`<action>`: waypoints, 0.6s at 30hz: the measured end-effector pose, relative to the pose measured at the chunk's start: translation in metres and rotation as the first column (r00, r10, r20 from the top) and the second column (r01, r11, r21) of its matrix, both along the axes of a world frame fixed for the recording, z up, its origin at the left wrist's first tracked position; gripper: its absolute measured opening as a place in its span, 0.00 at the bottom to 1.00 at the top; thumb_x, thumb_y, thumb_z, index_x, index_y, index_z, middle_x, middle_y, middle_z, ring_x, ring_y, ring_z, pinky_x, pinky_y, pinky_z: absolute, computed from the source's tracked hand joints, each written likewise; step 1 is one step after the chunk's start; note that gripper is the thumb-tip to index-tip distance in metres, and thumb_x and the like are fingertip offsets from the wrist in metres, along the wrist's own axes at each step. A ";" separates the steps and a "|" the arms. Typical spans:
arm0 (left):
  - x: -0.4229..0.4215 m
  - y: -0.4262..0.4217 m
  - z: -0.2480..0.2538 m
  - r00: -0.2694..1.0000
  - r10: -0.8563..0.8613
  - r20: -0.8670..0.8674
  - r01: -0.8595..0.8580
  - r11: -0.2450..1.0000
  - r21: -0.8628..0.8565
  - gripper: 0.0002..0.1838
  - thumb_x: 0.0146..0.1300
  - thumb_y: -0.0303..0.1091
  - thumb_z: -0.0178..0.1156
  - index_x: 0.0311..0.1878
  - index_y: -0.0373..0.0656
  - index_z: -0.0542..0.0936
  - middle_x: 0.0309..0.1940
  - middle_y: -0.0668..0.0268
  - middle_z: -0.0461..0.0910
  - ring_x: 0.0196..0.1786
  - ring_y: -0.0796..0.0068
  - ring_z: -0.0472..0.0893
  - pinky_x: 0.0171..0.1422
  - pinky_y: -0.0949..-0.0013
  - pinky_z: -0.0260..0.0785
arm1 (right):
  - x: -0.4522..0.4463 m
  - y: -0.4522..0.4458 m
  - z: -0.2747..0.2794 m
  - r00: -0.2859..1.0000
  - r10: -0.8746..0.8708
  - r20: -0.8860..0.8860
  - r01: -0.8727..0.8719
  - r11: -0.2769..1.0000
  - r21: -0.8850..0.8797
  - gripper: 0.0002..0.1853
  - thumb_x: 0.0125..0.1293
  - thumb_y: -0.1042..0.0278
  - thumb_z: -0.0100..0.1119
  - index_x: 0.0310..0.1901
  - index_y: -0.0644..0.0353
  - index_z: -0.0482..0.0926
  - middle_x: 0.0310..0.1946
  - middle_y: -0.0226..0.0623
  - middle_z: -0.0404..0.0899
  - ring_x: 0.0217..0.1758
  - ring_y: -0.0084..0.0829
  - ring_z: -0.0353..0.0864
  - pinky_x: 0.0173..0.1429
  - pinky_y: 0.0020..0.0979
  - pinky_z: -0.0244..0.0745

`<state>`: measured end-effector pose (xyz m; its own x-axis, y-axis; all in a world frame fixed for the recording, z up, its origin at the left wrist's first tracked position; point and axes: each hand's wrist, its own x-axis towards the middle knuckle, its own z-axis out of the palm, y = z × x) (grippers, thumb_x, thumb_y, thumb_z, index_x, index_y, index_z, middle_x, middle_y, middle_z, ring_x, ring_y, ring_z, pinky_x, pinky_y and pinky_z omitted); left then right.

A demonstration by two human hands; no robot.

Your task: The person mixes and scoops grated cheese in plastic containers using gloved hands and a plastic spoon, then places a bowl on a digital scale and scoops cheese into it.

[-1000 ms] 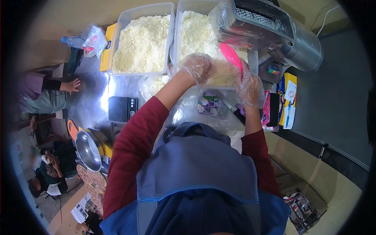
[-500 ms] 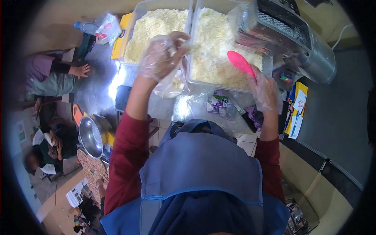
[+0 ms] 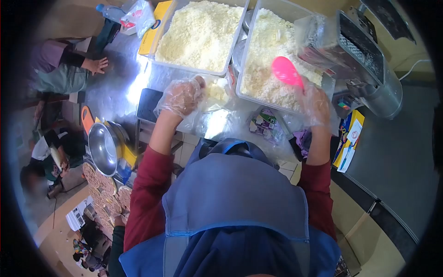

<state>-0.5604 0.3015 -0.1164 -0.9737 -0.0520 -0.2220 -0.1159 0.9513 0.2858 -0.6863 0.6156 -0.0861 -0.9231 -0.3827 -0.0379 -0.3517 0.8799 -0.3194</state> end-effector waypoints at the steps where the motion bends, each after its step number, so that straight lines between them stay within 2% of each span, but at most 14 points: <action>1: 0.005 -0.001 -0.001 1.000 0.007 0.005 -0.007 1.000 0.000 0.15 0.56 0.37 0.62 0.48 0.51 0.75 0.33 0.58 0.81 0.40 0.53 0.80 0.44 0.55 0.71 | 0.007 -0.015 0.010 0.990 -0.010 0.140 0.013 1.000 -0.023 0.18 0.67 0.54 0.48 0.51 0.54 0.78 0.33 0.53 0.80 0.40 0.51 0.80 0.47 0.48 0.72; 3: 0.014 0.000 -0.001 0.912 -0.183 -0.367 0.251 0.956 0.148 0.13 0.56 0.37 0.62 0.45 0.50 0.76 0.32 0.58 0.81 0.39 0.54 0.81 0.45 0.55 0.71 | 0.008 -0.036 0.004 0.984 0.075 0.160 -0.085 0.995 0.056 0.17 0.66 0.55 0.48 0.51 0.54 0.77 0.34 0.52 0.80 0.39 0.51 0.80 0.46 0.48 0.73; 5: 0.015 -0.007 -0.010 0.886 -0.260 -0.384 0.310 0.948 0.073 0.11 0.57 0.36 0.61 0.44 0.48 0.77 0.31 0.58 0.81 0.38 0.55 0.81 0.45 0.55 0.71 | -0.001 -0.039 -0.017 0.971 0.151 0.185 -0.177 0.975 0.132 0.17 0.66 0.57 0.49 0.52 0.54 0.76 0.35 0.52 0.80 0.38 0.51 0.81 0.46 0.48 0.74; 6: 0.016 -0.009 -0.013 0.854 -0.336 -0.397 0.366 0.931 -0.001 0.10 0.58 0.36 0.60 0.43 0.47 0.77 0.31 0.58 0.81 0.36 0.57 0.81 0.45 0.55 0.71 | -0.012 -0.028 -0.036 0.990 0.023 0.137 -0.041 0.990 0.131 0.18 0.66 0.54 0.48 0.52 0.53 0.77 0.36 0.52 0.80 0.40 0.52 0.80 0.47 0.48 0.73; 7: 0.013 -0.007 -0.005 0.853 -0.335 -0.400 0.366 0.931 0.001 0.10 0.58 0.36 0.60 0.43 0.47 0.77 0.31 0.58 0.81 0.36 0.57 0.81 0.45 0.55 0.71 | -0.019 -0.019 -0.040 0.990 -0.108 0.087 0.097 0.987 0.125 0.19 0.67 0.52 0.47 0.53 0.51 0.77 0.36 0.51 0.81 0.41 0.52 0.80 0.48 0.48 0.72; 8: 0.011 -0.004 0.007 0.950 -0.255 -0.182 0.257 0.966 -0.012 0.09 0.60 0.36 0.59 0.42 0.46 0.77 0.30 0.58 0.81 0.35 0.58 0.81 0.44 0.56 0.71 | -0.020 -0.005 -0.038 0.996 -0.081 0.036 0.080 0.996 0.026 0.20 0.67 0.52 0.47 0.54 0.52 0.76 0.38 0.52 0.80 0.42 0.52 0.79 0.49 0.48 0.72; 9: 0.010 -0.002 0.021 0.988 -0.148 0.042 0.150 0.987 -0.049 0.08 0.62 0.37 0.58 0.41 0.45 0.77 0.29 0.58 0.81 0.34 0.58 0.81 0.44 0.57 0.71 | -0.017 0.003 -0.028 0.996 -0.081 0.035 0.080 0.996 0.030 0.20 0.67 0.52 0.47 0.54 0.52 0.76 0.38 0.52 0.80 0.42 0.52 0.79 0.49 0.48 0.72; 10: 0.012 -0.003 0.035 0.988 -0.147 0.044 0.149 0.988 -0.045 0.08 0.62 0.37 0.58 0.41 0.45 0.77 0.29 0.58 0.81 0.34 0.58 0.81 0.44 0.57 0.71 | -0.011 0.011 -0.017 0.992 -0.116 0.046 0.114 0.992 0.046 0.20 0.66 0.52 0.48 0.54 0.51 0.77 0.37 0.51 0.80 0.42 0.52 0.80 0.48 0.47 0.73; 12: 0.015 -0.006 0.058 0.979 0.057 0.197 -0.108 0.960 0.260 0.09 0.64 0.39 0.56 0.41 0.44 0.78 0.27 0.58 0.80 0.33 0.56 0.80 0.44 0.57 0.71 | 0.001 0.014 0.012 0.987 -0.148 0.057 0.144 0.987 0.066 0.20 0.65 0.52 0.49 0.53 0.51 0.77 0.36 0.50 0.81 0.41 0.51 0.80 0.47 0.47 0.74; 14: 0.006 -0.010 0.057 0.986 0.014 0.167 -0.048 0.978 0.201 0.10 0.64 0.40 0.55 0.40 0.44 0.78 0.28 0.58 0.81 0.35 0.56 0.80 0.44 0.57 0.71 | 0.015 0.005 0.038 0.934 -0.135 0.331 0.147 0.989 -0.010 0.20 0.65 0.51 0.49 0.53 0.51 0.77 0.37 0.51 0.80 0.43 0.52 0.79 0.49 0.47 0.72; 15: -0.001 -0.014 0.055 0.990 -0.035 0.135 0.017 0.991 0.134 0.11 0.64 0.40 0.55 0.40 0.44 0.79 0.30 0.58 0.81 0.36 0.55 0.80 0.44 0.58 0.71 | 0.019 0.000 0.035 0.934 -0.139 0.330 0.150 0.989 -0.008 0.20 0.65 0.51 0.49 0.53 0.51 0.77 0.37 0.51 0.80 0.43 0.52 0.79 0.49 0.47 0.72; 16: -0.004 -0.013 0.038 0.973 -0.091 -0.212 0.108 0.992 0.071 0.12 0.64 0.41 0.55 0.40 0.43 0.79 0.35 0.56 0.81 0.39 0.54 0.80 0.46 0.58 0.72 | 0.021 -0.005 0.026 0.959 0.004 0.283 -0.004 1.000 0.002 0.21 0.65 0.51 0.49 0.53 0.53 0.77 0.36 0.52 0.80 0.43 0.52 0.79 0.49 0.47 0.72; 17: -0.014 -0.011 0.025 0.971 -0.100 -0.217 0.119 0.990 0.074 0.12 0.64 0.41 0.55 0.40 0.43 0.79 0.35 0.56 0.81 0.39 0.54 0.80 0.46 0.58 0.72 | 0.022 -0.007 0.013 0.961 0.146 0.236 -0.155 0.988 0.023 0.21 0.65 0.51 0.49 0.52 0.54 0.77 0.36 0.53 0.80 0.43 0.52 0.79 0.49 0.48 0.71; 18: -0.027 -0.004 0.015 0.996 -0.043 -0.078 0.046 0.998 0.033 0.12 0.64 0.41 0.55 0.41 0.43 0.79 0.37 0.56 0.81 0.41 0.54 0.80 0.46 0.59 0.72 | 0.015 0.000 -0.015 0.974 0.086 0.210 -0.128 0.972 0.197 0.21 0.66 0.54 0.49 0.55 0.56 0.76 0.35 0.54 0.79 0.41 0.52 0.79 0.48 0.48 0.72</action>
<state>-0.5871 0.2973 -0.1014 -0.9891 -0.0020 -0.1470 -0.0503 0.9442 0.3254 -0.6709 0.6157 -0.1010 -0.8430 -0.4428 -0.3054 -0.3955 0.8950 -0.2062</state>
